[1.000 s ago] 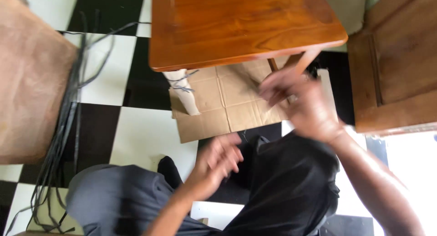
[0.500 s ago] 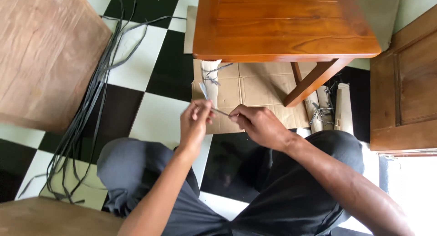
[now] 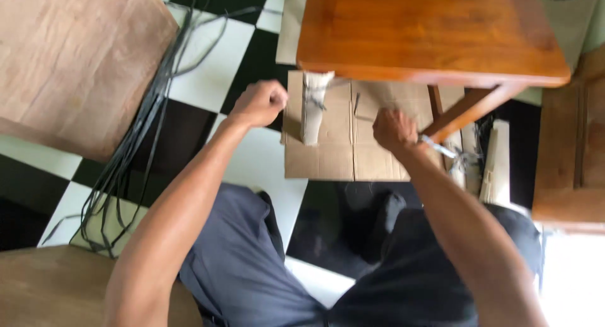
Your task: Wrap the legs of a wooden table with protective paper and secure them with wire for transport.
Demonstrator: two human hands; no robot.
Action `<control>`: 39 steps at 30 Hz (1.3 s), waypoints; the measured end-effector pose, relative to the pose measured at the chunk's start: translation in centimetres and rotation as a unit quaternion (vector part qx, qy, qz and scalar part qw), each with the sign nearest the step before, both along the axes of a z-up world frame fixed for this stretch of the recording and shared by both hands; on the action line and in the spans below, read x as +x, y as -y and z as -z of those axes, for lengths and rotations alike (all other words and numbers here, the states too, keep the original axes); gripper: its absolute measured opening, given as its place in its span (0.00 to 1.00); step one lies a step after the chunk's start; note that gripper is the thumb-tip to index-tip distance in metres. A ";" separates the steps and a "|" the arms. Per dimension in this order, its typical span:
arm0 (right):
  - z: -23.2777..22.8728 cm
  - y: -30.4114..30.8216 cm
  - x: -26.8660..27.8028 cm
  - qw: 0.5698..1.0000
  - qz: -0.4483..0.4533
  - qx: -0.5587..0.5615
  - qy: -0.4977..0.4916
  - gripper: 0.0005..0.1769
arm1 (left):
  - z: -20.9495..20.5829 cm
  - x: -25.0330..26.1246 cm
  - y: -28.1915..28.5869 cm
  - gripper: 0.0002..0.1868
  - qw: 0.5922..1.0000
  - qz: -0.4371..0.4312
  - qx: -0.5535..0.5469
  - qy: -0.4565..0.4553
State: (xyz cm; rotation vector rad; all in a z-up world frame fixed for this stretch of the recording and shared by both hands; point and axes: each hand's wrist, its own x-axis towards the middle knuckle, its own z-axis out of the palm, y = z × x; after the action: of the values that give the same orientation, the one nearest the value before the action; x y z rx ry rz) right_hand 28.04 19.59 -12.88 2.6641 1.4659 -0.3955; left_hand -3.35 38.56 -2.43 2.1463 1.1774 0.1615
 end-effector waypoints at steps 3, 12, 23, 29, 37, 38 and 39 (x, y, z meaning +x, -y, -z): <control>2.0 -2.9 -0.5 0.998 0.043 0.005 -0.037 0.16 | 6.5 0.3 -4.7 0.13 0.997 -0.014 -0.024 -0.067; 8.2 -10.2 -3.5 0.954 0.093 0.222 -0.178 0.12 | 3.6 6.8 -3.4 0.26 0.991 0.088 0.019 -0.095; 11.4 -11.7 -5.6 0.944 0.079 0.208 -0.243 0.12 | 10.3 7.2 -5.0 0.16 0.984 0.112 0.046 -0.131; 11.1 -9.8 -6.2 0.937 0.071 0.220 -0.264 0.12 | 12.8 5.5 -3.5 0.13 0.962 0.127 0.090 -0.223; 5.3 -4.2 -12.9 0.841 0.114 0.412 -0.332 0.05 | 10.5 4.0 -0.4 0.15 0.969 0.083 0.048 -0.228; 4.6 -3.9 -13.4 0.840 0.112 0.414 -0.332 0.05 | 10.4 4.2 0.5 0.15 0.969 0.082 0.050 -0.228; 3.9 -3.6 -13.9 0.836 0.085 0.414 -0.349 0.05 | 10.3 4.4 1.4 0.16 0.969 0.071 0.046 -0.232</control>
State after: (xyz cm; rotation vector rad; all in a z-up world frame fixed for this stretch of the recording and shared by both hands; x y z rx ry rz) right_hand 14.10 23.21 -16.83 3.5915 1.9113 -1.0522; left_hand 1.06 37.18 -12.74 2.4189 1.2781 -0.3777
